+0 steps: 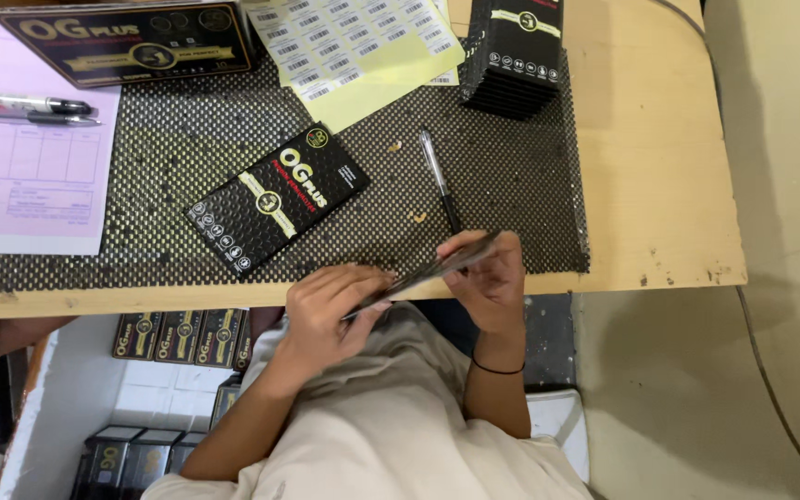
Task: The person peels a sticker from a sheet, places it onto a phone screen component, and writes on the sticker with a pen.
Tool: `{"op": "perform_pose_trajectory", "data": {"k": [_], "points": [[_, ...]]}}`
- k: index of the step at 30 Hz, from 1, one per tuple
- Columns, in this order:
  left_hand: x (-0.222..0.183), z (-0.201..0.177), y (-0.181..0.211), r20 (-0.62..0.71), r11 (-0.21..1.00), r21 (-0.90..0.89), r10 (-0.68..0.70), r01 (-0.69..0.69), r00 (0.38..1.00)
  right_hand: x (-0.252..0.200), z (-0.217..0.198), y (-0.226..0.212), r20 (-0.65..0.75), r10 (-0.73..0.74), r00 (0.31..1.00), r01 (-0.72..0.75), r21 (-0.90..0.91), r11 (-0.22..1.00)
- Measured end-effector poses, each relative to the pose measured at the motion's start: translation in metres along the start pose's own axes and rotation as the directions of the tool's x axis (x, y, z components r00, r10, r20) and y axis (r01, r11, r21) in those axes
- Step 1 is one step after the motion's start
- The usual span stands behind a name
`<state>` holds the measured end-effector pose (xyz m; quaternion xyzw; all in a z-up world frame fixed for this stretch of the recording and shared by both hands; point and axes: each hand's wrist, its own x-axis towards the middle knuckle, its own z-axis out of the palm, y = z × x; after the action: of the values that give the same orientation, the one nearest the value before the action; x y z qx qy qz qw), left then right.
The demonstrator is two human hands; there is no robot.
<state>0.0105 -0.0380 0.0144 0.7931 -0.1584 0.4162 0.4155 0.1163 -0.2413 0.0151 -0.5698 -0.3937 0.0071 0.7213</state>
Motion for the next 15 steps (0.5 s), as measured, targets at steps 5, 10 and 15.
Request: {"op": "perform_pose_trajectory", "data": {"k": [5, 10, 15], "points": [[0.017, -0.013, 0.008, 0.185, 0.939, -0.218, -0.228, 0.266, 0.956, -0.022, -0.011, 0.030, -0.123, -0.051, 0.991, 0.062, 0.083, 0.995], [0.036, -0.022, 0.014, 0.340, 0.811, -0.354, -0.352, 0.466, 0.872, -0.030, -0.001, 0.035, -0.184, -0.111, 0.977, 0.102, -0.056, 0.993], [0.022, 0.000, 0.012, 0.428, 0.692, -0.444, -0.394, 0.569, 0.813, -0.021, 0.005, 0.024, -0.170, -0.137, 0.976, 0.097, -0.221, 0.970]]}}
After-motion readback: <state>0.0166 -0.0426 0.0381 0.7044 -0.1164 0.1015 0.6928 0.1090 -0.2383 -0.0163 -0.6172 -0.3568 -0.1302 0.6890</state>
